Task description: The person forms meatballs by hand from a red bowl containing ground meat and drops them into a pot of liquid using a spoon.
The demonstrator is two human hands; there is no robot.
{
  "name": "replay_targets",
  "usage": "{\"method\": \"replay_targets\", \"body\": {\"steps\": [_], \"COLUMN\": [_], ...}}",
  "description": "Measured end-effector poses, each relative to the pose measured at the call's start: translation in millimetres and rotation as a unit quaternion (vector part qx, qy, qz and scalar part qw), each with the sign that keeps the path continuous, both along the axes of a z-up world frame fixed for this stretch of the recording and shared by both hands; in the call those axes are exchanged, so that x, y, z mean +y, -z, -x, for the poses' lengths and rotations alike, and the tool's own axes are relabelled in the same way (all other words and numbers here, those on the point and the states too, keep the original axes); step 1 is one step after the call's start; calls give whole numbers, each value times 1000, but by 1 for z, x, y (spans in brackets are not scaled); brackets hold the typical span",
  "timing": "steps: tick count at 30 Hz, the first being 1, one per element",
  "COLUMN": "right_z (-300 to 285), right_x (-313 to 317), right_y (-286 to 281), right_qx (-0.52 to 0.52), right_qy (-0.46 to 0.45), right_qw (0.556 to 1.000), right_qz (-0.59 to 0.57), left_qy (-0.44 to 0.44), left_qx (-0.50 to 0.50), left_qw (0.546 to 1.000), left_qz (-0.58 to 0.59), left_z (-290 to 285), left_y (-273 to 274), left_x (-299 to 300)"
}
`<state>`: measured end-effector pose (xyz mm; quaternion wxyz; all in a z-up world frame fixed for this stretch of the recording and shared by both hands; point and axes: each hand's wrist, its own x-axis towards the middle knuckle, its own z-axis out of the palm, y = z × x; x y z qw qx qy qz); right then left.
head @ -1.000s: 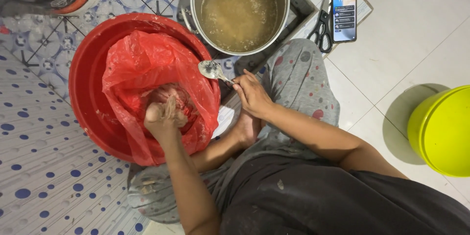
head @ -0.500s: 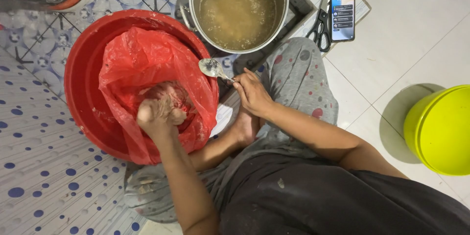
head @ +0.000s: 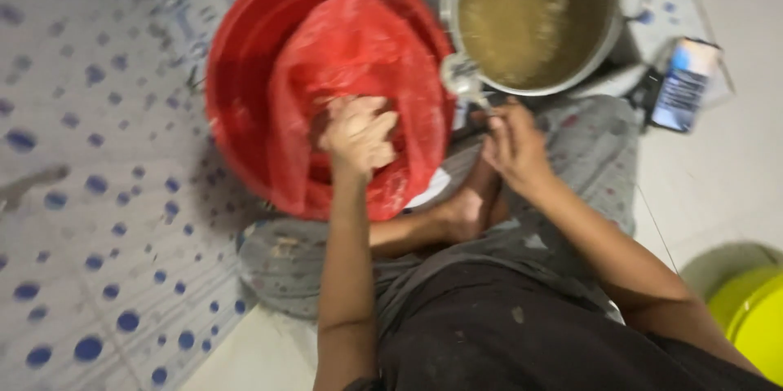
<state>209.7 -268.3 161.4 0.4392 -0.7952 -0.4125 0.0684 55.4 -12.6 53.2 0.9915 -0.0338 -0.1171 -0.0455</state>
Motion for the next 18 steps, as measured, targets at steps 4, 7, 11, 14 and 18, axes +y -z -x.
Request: {"method": "replay_targets", "body": {"steps": [4, 7, 11, 14, 18], "right_z": [5, 9, -1, 6, 23], "right_x": [23, 35, 32, 46, 71], "right_y": [-50, -63, -46, -64, -81], "right_qx": [30, 30, 14, -31, -138], "right_qy": [-12, -21, -3, -12, -44], "right_qw": [999, 999, 999, 999, 988], "right_qz": [-2, 2, 30, 42, 49], "left_qy": [-313, -306, -320, -334, -345], "left_qx": [526, 478, 393, 333, 339], "left_qw": [714, 784, 811, 784, 794], "left_qz": [-340, -250, -295, -404, -369], "left_z": [-9, -6, 1, 0, 1], "left_y": [-9, -76, -102, -86, -79], "left_x": [-23, -21, -11, -12, -19]}}
